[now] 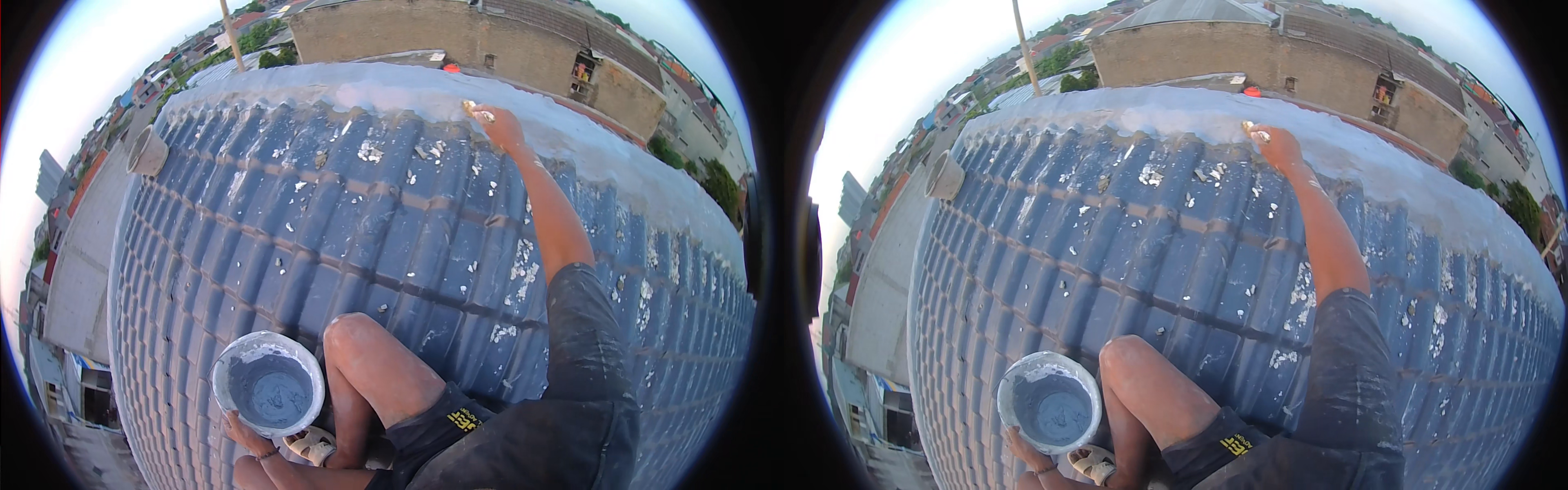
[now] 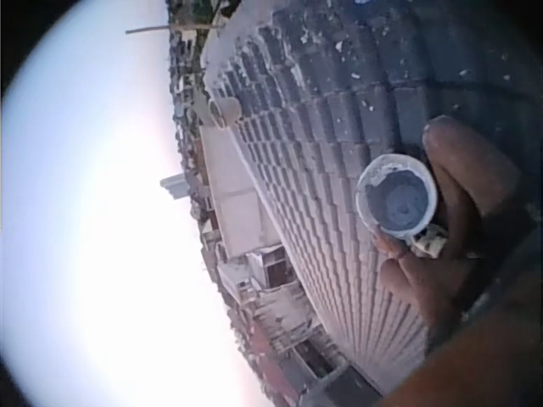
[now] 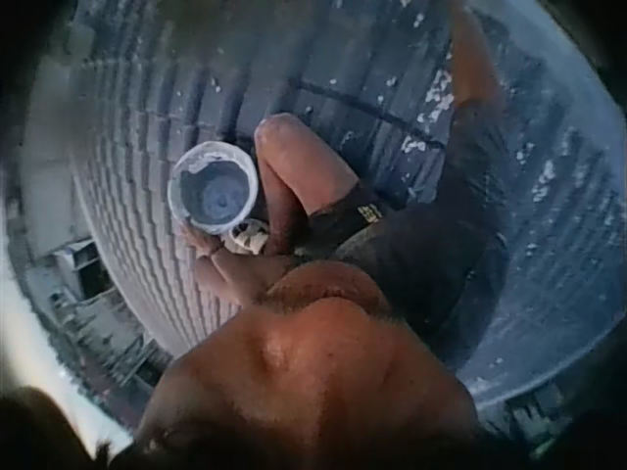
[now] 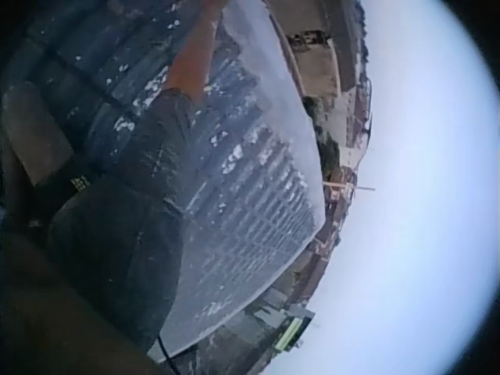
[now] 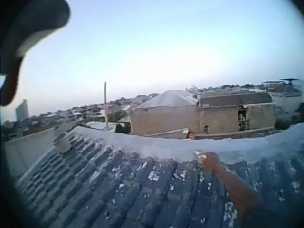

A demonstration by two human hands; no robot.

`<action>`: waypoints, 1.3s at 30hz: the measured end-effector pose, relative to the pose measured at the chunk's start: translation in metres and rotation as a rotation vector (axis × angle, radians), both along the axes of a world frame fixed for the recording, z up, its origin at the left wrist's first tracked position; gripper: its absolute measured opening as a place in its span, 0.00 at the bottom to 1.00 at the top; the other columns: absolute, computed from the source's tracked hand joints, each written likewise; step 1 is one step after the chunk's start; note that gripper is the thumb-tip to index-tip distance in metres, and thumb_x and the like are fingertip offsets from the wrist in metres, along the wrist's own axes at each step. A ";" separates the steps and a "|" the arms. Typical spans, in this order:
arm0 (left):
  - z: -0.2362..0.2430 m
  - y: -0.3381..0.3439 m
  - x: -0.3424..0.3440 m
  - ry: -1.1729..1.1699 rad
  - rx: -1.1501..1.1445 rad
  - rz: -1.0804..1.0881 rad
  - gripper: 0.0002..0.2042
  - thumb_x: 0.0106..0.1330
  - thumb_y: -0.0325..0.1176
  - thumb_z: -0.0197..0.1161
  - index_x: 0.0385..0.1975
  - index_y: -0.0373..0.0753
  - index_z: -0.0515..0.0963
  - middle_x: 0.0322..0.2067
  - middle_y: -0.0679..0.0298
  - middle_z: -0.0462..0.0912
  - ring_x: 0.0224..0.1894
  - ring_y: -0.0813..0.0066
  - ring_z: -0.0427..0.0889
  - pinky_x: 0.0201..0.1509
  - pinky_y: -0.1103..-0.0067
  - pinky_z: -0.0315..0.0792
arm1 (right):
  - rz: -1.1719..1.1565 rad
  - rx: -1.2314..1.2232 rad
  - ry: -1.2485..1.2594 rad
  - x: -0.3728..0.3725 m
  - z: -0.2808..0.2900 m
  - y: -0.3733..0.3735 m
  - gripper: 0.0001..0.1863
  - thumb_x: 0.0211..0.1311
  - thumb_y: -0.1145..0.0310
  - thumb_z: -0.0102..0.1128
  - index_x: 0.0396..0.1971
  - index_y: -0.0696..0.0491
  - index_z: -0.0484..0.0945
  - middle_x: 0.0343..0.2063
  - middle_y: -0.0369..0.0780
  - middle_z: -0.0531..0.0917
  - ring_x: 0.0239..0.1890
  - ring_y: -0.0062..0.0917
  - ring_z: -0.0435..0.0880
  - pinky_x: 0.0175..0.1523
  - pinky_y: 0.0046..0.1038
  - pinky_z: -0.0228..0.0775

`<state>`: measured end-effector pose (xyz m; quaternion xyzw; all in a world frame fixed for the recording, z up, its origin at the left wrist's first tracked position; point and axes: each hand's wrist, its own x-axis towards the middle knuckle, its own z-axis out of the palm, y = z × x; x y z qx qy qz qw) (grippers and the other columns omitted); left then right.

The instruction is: Apply waterproofing material or cement to the ridge tiles of a roof using a brush and bucket.

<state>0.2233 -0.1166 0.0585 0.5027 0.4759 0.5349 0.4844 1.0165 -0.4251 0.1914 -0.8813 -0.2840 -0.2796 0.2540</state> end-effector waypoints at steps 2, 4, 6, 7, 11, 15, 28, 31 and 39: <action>-0.010 0.007 -0.008 0.045 0.031 -0.014 0.13 0.72 0.39 0.54 0.38 0.32 0.72 0.37 0.60 0.75 0.40 0.70 0.76 0.45 0.71 0.72 | -0.084 -0.010 0.079 0.000 0.002 -0.034 0.15 0.67 0.57 0.58 0.48 0.43 0.87 0.44 0.45 0.87 0.47 0.45 0.86 0.55 0.42 0.75; -0.017 0.009 -0.004 0.079 0.029 -0.019 0.13 0.72 0.38 0.54 0.38 0.32 0.72 0.37 0.59 0.74 0.41 0.70 0.75 0.45 0.71 0.72 | -0.109 0.210 0.075 0.020 -0.004 -0.114 0.14 0.68 0.56 0.57 0.48 0.41 0.86 0.43 0.45 0.87 0.48 0.44 0.85 0.54 0.43 0.75; -0.014 0.007 -0.017 0.134 0.053 0.045 0.12 0.72 0.38 0.54 0.38 0.33 0.72 0.37 0.59 0.74 0.41 0.69 0.75 0.45 0.70 0.72 | -0.196 0.329 0.422 0.004 0.008 -0.144 0.15 0.68 0.55 0.57 0.48 0.41 0.85 0.41 0.46 0.88 0.46 0.46 0.85 0.51 0.44 0.76; -0.019 0.011 -0.016 0.119 0.044 0.052 0.13 0.72 0.38 0.54 0.37 0.32 0.72 0.37 0.59 0.74 0.41 0.69 0.75 0.45 0.70 0.71 | -0.291 0.242 0.254 0.011 0.010 -0.182 0.14 0.68 0.55 0.57 0.47 0.42 0.85 0.39 0.47 0.88 0.44 0.46 0.86 0.49 0.45 0.77; -0.024 0.023 -0.034 0.144 0.047 -0.001 0.15 0.73 0.39 0.52 0.34 0.31 0.72 0.37 0.57 0.73 0.41 0.67 0.74 0.45 0.68 0.71 | -0.677 -0.119 0.016 -0.001 0.018 -0.230 0.12 0.68 0.58 0.56 0.42 0.46 0.83 0.37 0.50 0.87 0.41 0.48 0.87 0.45 0.48 0.78; -0.068 0.051 -0.044 0.312 0.145 -0.019 0.16 0.74 0.40 0.49 0.33 0.30 0.72 0.37 0.56 0.73 0.41 0.66 0.74 0.46 0.67 0.70 | -0.501 -0.149 0.018 -0.001 -0.008 -0.244 0.10 0.68 0.62 0.54 0.40 0.49 0.81 0.37 0.52 0.86 0.43 0.49 0.86 0.48 0.49 0.77; -0.119 0.137 -0.100 -0.375 -0.463 -0.697 0.18 0.72 0.42 0.52 0.42 0.29 0.76 0.40 0.55 0.75 0.45 0.62 0.77 0.50 0.65 0.72 | -0.241 0.182 0.109 -0.036 -0.037 -0.291 0.15 0.70 0.57 0.55 0.50 0.45 0.82 0.41 0.49 0.87 0.46 0.48 0.85 0.52 0.40 0.75; -0.109 0.111 -0.085 -0.271 -0.394 -0.604 0.18 0.71 0.42 0.52 0.42 0.29 0.76 0.40 0.55 0.75 0.45 0.62 0.77 0.50 0.66 0.72 | -0.375 0.163 -0.042 -0.038 -0.028 -0.358 0.15 0.70 0.56 0.54 0.49 0.44 0.83 0.40 0.49 0.87 0.45 0.49 0.85 0.51 0.41 0.75; 0.007 0.011 0.039 -0.015 -0.146 -0.354 0.18 0.71 0.42 0.52 0.42 0.29 0.76 0.41 0.55 0.75 0.46 0.62 0.77 0.50 0.66 0.72 | -0.580 0.130 -0.025 -0.030 -0.046 -0.391 0.13 0.69 0.58 0.56 0.47 0.44 0.83 0.36 0.49 0.87 0.40 0.50 0.85 0.45 0.44 0.76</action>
